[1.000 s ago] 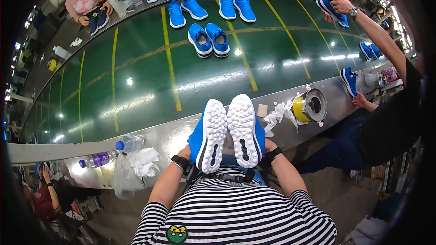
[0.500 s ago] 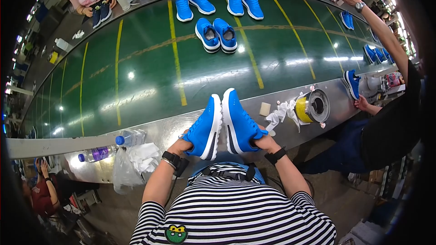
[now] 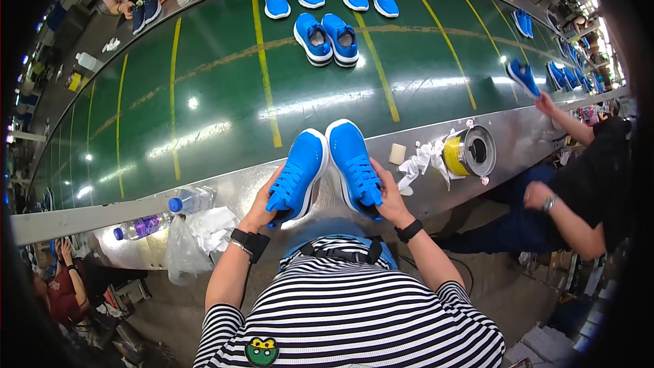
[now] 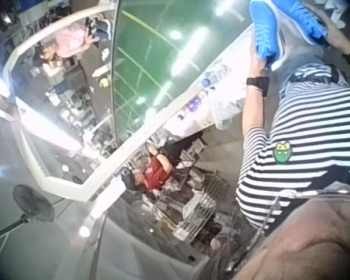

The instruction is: Inspecting and cleaning shoes on a manufacturing conveyor line.

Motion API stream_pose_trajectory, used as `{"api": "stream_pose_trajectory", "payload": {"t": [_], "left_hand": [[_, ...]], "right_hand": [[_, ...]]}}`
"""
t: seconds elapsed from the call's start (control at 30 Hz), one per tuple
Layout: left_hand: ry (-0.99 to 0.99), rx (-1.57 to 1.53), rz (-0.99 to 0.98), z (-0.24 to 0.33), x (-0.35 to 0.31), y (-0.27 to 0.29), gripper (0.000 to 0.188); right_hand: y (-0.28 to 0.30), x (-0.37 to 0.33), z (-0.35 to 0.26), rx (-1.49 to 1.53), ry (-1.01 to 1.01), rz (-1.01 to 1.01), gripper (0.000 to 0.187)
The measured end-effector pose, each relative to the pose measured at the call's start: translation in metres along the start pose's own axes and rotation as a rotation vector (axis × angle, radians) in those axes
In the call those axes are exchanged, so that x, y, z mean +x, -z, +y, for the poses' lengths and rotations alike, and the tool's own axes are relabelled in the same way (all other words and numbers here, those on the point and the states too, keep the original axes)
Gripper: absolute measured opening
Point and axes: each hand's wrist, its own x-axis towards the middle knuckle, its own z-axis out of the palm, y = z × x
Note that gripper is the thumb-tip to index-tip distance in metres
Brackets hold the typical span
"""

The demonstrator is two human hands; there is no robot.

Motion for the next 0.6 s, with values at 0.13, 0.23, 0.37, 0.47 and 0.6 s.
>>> {"api": "stream_pose_trajectory", "payload": {"t": [0.13,0.23,0.37,0.47,0.6], "left_hand": [[-0.028,0.036,0.044,-0.011,-0.004,-0.002,0.072],[0.019,0.179,0.110,-0.013,-0.007,-0.004,0.081],[0.069,0.341,0.231,-0.004,-0.011,-0.016,0.092],[0.053,0.421,0.343,-0.004,-0.012,-0.026,0.092],[0.053,0.450,0.447,-0.005,-0.014,-0.033,0.084]], "right_hand": [[-0.005,0.004,-0.007,0.026,-0.175,0.016,0.063],[-0.007,0.003,-0.007,-0.150,-0.127,0.036,0.066],[-0.016,0.002,-0.002,-0.222,-0.123,0.067,0.067],[-0.025,0.003,-0.001,-0.203,-0.152,0.088,0.068],[-0.033,0.004,-0.001,-0.227,-0.162,0.118,0.067]]}}
